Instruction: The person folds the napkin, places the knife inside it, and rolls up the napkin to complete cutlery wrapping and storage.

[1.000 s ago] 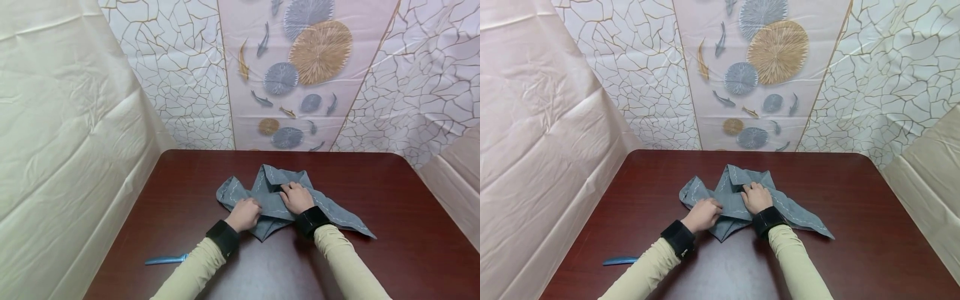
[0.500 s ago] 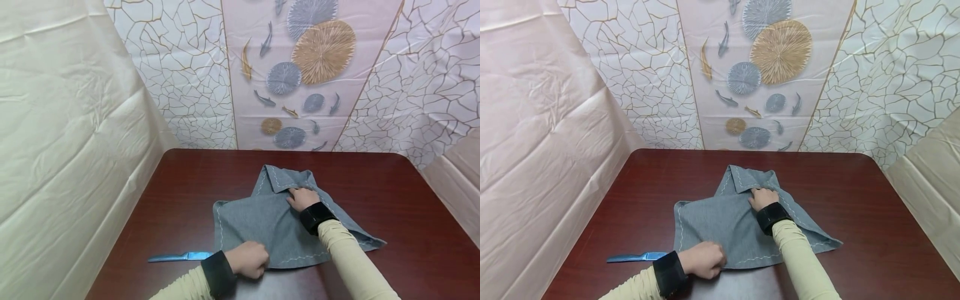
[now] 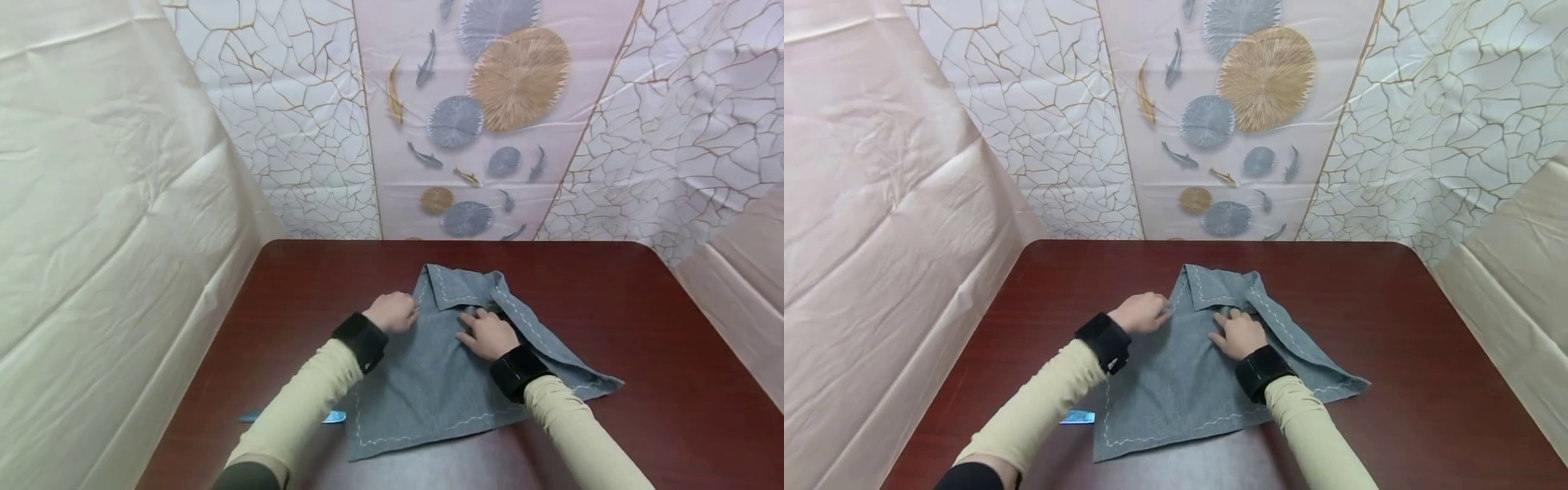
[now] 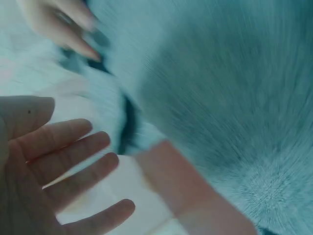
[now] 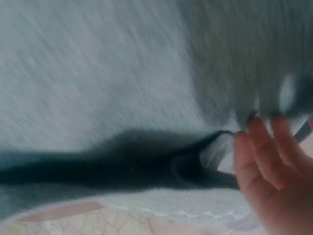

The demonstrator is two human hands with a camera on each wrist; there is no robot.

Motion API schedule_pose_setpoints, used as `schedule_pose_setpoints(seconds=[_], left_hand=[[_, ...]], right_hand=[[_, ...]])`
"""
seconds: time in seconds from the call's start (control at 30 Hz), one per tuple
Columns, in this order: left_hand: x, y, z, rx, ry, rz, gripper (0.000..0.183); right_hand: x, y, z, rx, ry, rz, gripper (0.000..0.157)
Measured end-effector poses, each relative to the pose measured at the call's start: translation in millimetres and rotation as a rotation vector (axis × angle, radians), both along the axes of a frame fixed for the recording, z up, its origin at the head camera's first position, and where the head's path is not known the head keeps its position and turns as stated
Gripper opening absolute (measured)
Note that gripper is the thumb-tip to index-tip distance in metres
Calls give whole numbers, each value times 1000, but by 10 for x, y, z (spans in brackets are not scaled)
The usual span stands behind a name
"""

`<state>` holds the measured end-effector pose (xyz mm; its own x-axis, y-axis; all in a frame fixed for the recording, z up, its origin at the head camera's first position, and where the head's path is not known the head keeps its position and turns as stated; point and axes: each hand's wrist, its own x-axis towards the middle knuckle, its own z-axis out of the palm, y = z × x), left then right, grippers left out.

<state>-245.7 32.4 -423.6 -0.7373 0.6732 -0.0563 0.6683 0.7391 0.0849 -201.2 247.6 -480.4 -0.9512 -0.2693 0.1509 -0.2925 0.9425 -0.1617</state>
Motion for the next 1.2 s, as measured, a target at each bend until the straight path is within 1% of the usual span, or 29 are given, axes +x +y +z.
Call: schedule_pose_setpoints(seconds=[0.07,0.1,0.17,0.23,0.3,0.4,0.53,0.7,0.8,0.93,1.07,1.13,1.2], left_hand=[[-141,36,-134,-24,-50,44,19],[-182,55,-203,-34,-91,61,20],[-226,87,-322,-44,-154,108,25],[-241,114,-405,-45,-174,158,30],[-245,136,-451,-52,-156,200,34],[-255,164,-474,-66,-103,219,38],[-268,202,-456,-77,-91,214,40],[-275,227,-433,-69,-91,211,39],[-290,217,-445,-53,-84,215,37],[-334,184,-498,-23,-64,240,37],[-352,116,-495,22,-82,267,37],[-365,73,-489,17,-97,273,38],[-449,53,-523,-10,-128,282,37]], right_hand=[[43,-30,-52,27,-22,-3,47],[64,-45,-79,38,-32,-6,49],[95,-72,-132,47,-55,-8,51],[114,-87,-177,58,-56,-9,53],[127,-88,-204,61,-35,-9,53],[141,-63,-230,77,6,-11,53],[177,-16,-241,80,31,-16,54],[251,24,-235,77,57,-29,56],[312,46,-226,75,71,-45,58],[430,96,-201,68,77,-41,55],[560,161,-208,64,68,-15,52],[612,192,-236,64,75,-7,52],[659,230,-253,70,87,-2,53]])
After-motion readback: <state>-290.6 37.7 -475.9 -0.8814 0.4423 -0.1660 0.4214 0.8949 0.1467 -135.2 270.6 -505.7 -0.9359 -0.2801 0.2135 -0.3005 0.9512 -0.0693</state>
